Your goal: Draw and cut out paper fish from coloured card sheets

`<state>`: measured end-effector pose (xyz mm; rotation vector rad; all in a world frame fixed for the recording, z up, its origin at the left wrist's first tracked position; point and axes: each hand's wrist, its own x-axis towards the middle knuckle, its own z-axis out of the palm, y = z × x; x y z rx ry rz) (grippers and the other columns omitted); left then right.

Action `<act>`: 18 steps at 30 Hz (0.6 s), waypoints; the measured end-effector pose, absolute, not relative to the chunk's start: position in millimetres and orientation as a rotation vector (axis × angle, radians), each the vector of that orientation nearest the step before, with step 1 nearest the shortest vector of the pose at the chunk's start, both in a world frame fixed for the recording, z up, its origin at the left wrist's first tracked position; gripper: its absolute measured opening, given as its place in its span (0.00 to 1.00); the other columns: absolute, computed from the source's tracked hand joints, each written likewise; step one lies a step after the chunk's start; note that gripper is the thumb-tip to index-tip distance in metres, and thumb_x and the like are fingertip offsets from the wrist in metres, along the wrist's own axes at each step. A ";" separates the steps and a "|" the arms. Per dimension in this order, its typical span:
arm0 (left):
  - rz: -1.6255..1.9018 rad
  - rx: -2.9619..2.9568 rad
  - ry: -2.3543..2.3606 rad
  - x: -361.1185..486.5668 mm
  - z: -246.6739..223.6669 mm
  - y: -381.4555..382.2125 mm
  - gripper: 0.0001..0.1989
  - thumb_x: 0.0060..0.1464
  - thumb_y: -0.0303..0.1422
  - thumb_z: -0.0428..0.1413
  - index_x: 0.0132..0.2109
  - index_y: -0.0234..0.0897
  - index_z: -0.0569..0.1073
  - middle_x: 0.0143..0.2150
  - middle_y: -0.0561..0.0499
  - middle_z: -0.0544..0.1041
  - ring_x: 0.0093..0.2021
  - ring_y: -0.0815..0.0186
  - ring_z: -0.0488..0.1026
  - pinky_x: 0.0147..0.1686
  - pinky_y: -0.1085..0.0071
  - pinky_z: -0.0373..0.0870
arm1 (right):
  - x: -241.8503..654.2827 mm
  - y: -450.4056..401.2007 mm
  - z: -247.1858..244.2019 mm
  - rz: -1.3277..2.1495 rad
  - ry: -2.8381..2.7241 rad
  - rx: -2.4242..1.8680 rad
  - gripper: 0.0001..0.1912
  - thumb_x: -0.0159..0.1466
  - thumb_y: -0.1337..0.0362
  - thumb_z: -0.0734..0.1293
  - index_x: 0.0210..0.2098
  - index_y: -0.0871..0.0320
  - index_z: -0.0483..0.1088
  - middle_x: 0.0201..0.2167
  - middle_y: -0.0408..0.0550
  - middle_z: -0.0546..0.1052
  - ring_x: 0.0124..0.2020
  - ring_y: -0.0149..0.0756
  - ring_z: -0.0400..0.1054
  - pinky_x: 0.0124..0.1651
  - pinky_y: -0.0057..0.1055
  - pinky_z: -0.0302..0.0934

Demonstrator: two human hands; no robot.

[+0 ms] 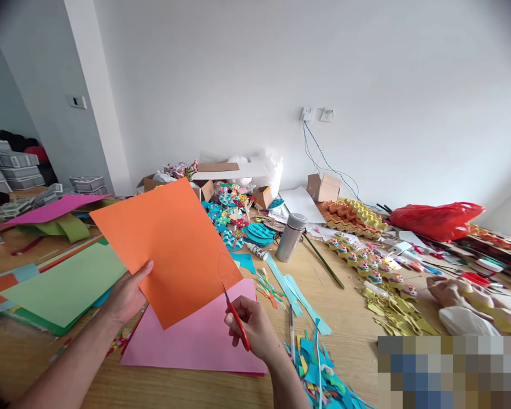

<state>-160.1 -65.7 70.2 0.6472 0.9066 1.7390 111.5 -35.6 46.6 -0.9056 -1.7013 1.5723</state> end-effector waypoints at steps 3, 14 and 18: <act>1.731 0.660 0.911 -161.7 67.7 -64.9 0.29 0.51 0.36 0.60 0.60 0.45 0.64 0.59 0.48 0.68 0.58 0.54 0.65 0.52 0.61 0.70 | 111.8 -35.5 46.2 1.573 -1.695 -0.907 0.21 0.53 0.48 0.70 0.28 0.60 0.64 0.19 0.38 0.65 0.18 0.26 0.63 0.18 0.23 0.61; 1.743 0.700 0.932 -168.2 60.1 -62.5 0.30 0.52 0.36 0.60 0.61 0.42 0.63 0.59 0.45 0.69 0.61 0.54 0.62 0.54 0.63 0.68 | 112.8 -32.8 43.9 1.577 -1.676 -1.014 0.17 0.48 0.55 0.74 0.25 0.60 0.65 0.14 0.36 0.67 0.12 0.24 0.59 0.13 0.21 0.57; 1.747 0.697 0.940 -167.5 60.5 -63.1 0.28 0.51 0.36 0.60 0.59 0.42 0.65 0.57 0.46 0.70 0.61 0.56 0.61 0.54 0.63 0.67 | 113.5 -31.1 41.0 1.597 -1.666 -1.077 0.17 0.49 0.55 0.73 0.25 0.60 0.65 0.11 0.37 0.68 0.09 0.23 0.57 0.10 0.19 0.50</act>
